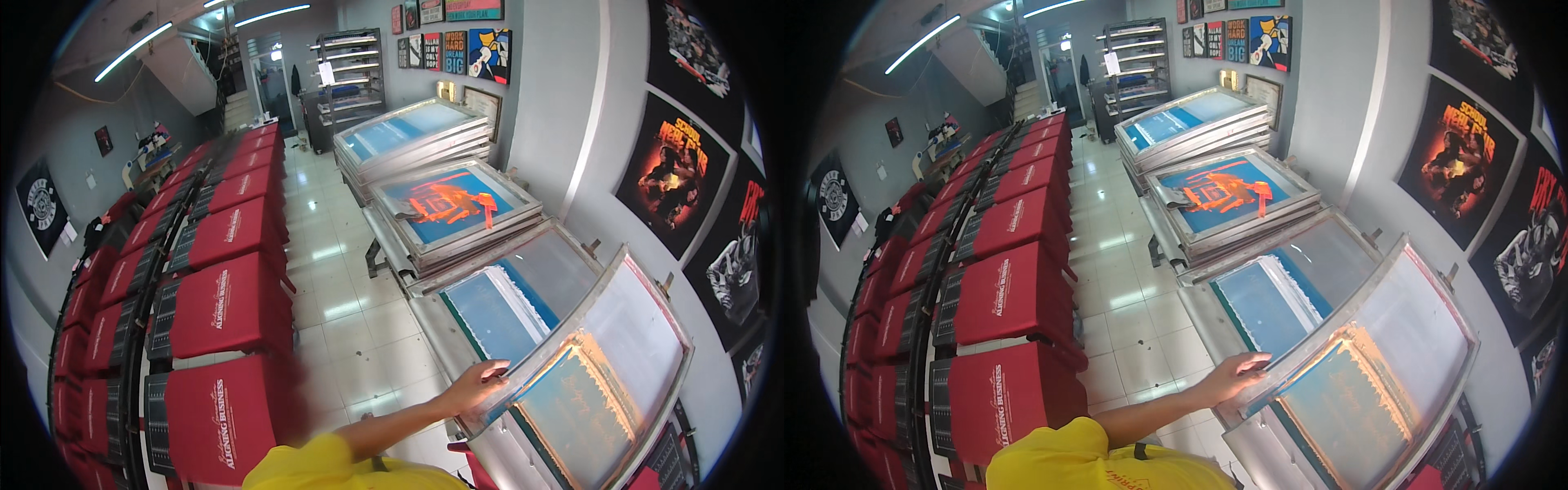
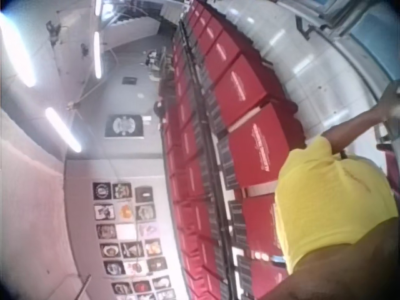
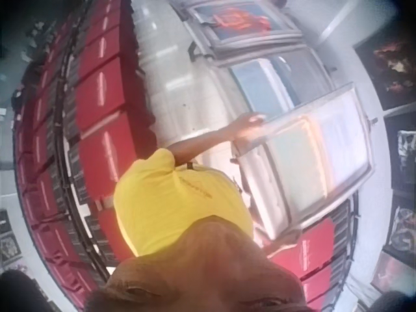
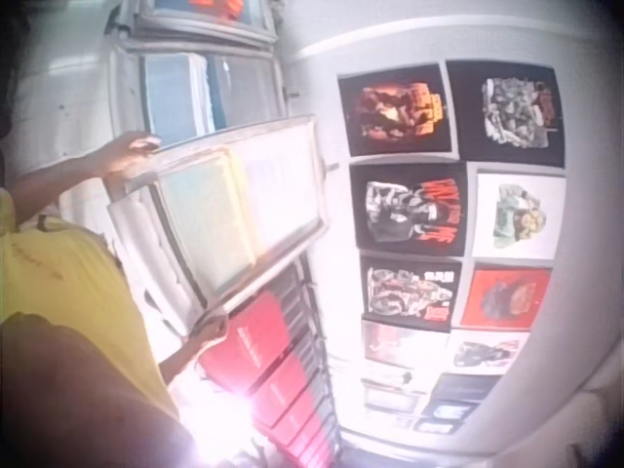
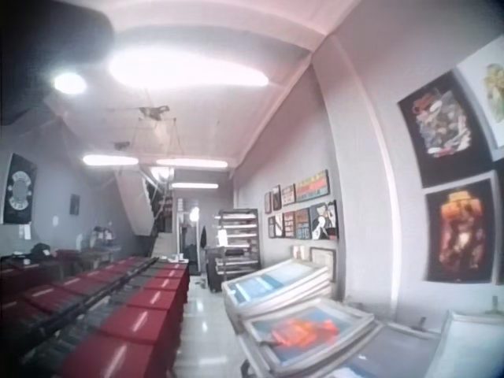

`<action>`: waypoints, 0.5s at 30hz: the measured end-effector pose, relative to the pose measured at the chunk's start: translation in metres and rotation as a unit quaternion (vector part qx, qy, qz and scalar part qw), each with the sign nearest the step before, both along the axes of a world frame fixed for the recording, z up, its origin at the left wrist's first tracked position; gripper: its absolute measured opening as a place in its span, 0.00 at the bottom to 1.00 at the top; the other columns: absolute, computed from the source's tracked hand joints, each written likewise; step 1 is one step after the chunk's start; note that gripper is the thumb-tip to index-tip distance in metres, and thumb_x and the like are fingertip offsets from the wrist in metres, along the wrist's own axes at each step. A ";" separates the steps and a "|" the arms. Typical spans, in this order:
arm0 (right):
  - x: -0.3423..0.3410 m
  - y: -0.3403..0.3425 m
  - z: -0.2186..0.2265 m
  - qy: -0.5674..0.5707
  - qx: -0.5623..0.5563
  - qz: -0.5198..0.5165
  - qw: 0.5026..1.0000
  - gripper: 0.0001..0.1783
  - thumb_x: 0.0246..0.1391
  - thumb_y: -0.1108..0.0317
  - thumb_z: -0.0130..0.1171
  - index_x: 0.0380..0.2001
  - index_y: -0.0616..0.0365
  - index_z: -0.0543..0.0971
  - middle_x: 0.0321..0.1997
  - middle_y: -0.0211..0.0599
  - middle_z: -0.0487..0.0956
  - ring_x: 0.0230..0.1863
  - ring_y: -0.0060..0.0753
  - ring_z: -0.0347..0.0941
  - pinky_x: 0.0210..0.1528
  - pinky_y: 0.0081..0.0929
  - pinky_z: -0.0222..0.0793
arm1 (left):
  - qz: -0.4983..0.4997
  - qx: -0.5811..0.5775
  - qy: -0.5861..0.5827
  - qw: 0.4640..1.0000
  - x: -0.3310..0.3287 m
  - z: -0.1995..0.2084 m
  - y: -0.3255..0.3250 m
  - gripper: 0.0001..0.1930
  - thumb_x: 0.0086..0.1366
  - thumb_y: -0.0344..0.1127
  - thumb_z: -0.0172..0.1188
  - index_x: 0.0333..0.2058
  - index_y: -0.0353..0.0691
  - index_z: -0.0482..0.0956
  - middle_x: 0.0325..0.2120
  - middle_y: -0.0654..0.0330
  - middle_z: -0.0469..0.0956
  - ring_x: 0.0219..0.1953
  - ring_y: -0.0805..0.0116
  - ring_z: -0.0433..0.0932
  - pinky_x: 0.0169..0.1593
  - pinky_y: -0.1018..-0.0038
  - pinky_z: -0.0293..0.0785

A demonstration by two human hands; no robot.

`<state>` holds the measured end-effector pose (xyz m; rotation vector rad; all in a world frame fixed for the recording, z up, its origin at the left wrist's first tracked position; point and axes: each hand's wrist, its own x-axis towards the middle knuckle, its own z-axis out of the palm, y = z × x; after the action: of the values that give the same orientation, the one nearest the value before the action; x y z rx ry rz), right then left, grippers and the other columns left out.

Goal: The person performs screen printing on shirts, moving a squeegee across a screen frame to apply ink and then shifting the frame between different shirts on a production line.

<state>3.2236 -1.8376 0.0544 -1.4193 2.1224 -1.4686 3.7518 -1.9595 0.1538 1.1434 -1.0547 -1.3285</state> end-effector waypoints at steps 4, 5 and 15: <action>0.095 -0.027 0.043 -0.014 0.019 0.023 0.999 0.15 0.59 0.75 0.58 0.47 0.72 0.79 0.44 0.51 0.82 0.39 0.40 0.77 0.43 0.33 0.77 | -0.015 -0.018 -0.010 1.000 0.089 0.028 0.006 0.25 0.68 0.31 0.54 0.63 0.32 0.66 0.61 0.55 0.69 0.63 0.66 0.67 0.66 0.69 0.59; 0.111 -0.031 0.041 -0.080 0.010 0.024 0.996 0.15 0.59 0.75 0.57 0.47 0.73 0.79 0.45 0.52 0.81 0.40 0.41 0.77 0.44 0.33 0.76 | -0.010 -0.033 -0.005 0.999 0.112 0.028 0.008 0.25 0.68 0.31 0.55 0.63 0.32 0.66 0.61 0.55 0.69 0.62 0.66 0.67 0.66 0.69 0.59; 0.309 -0.107 0.057 -0.305 -0.001 0.060 0.950 0.15 0.58 0.74 0.53 0.47 0.70 0.77 0.44 0.43 0.77 0.43 0.40 0.74 0.49 0.36 0.75 | 0.054 -0.044 0.075 0.995 0.327 0.076 0.008 0.25 0.65 0.30 0.52 0.61 0.30 0.69 0.57 0.53 0.73 0.59 0.67 0.69 0.65 0.71 0.58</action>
<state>3.5325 -1.9442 0.1113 -0.9045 1.6190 -1.5929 4.0790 -1.9510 0.2297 1.0044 -0.9200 -1.2492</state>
